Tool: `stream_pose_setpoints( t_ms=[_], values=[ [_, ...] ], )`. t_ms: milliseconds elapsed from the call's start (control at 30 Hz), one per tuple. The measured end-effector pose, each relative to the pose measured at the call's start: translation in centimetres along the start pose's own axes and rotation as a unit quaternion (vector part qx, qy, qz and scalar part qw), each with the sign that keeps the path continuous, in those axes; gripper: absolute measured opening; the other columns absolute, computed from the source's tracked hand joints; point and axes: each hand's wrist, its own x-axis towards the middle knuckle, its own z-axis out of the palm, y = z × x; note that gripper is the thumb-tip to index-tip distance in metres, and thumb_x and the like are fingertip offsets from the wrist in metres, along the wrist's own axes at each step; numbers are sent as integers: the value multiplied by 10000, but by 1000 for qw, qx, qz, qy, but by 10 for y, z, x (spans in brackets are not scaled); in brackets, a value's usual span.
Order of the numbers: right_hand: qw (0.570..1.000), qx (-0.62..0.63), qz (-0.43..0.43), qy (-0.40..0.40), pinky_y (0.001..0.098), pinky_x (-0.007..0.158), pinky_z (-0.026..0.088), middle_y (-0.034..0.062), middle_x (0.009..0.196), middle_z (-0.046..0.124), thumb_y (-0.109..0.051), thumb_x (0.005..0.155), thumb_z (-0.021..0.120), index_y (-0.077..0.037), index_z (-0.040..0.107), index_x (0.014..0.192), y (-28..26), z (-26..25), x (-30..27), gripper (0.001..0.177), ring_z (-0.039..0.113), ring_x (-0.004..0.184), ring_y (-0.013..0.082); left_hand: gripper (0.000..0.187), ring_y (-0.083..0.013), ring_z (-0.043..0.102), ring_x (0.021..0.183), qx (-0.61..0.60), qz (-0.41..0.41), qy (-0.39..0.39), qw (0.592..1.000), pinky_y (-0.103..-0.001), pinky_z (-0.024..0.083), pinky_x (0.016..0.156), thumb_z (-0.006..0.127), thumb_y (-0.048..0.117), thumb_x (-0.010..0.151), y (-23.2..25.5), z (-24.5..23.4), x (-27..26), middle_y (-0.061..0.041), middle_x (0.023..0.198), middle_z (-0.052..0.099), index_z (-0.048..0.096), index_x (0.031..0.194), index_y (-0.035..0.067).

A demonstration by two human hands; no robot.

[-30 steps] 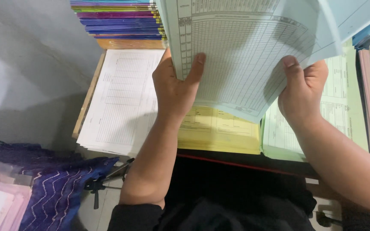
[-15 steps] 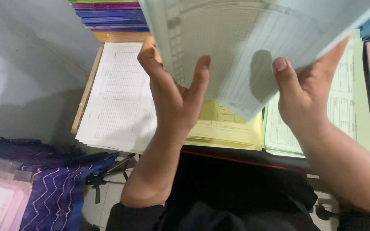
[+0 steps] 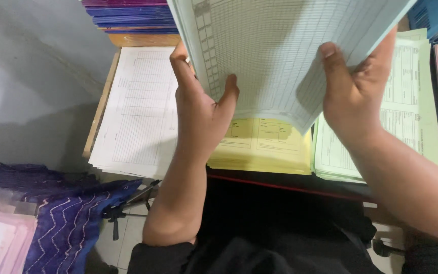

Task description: Sorting and checking stacks of colored printed forms on a desk

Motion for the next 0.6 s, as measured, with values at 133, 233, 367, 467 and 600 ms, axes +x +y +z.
stream_pose_setpoints(
  t_ms=[133,233,367,467,600],
  values=[
    [988,121,77,59,455,1083,521,139,1308,491,38,1183,551,-142,385,1438,8,-26,5,353,529,1219,312,397,-135,635,775,-77,-86,-126,985,-234,511,597,693,188,962,-2,-38,0,-76,1003,692,471,1266,64],
    [948,180,193,180,458,1066,641,86,1261,607,45,1093,607,-153,512,1359,-8,-30,9,345,642,1217,278,358,-62,514,765,-271,-99,-168,943,-205,416,671,734,294,956,-26,-55,-15,18,919,636,613,1191,53],
    [876,303,244,284,498,1196,680,120,1411,681,-43,1058,678,-134,548,1485,-33,-12,-1,456,687,1347,328,853,-315,349,1575,-568,-5,-143,811,-567,271,1370,789,401,974,-84,-8,-70,-91,1670,391,328,1646,149],
    [836,360,227,347,568,1284,647,145,1450,696,1,1066,701,-140,600,1425,-31,4,-15,399,681,1396,355,646,-286,141,1619,39,347,34,937,-565,97,1357,422,98,1135,-135,30,-117,17,1756,-22,172,1658,382],
    [817,366,231,381,532,1216,618,131,1308,694,19,1032,683,-148,515,1478,-26,6,-24,506,667,1303,308,648,-293,554,1358,-318,-135,190,919,-461,448,1201,778,209,909,4,47,-58,-166,1435,571,456,1442,29]
  ],
)
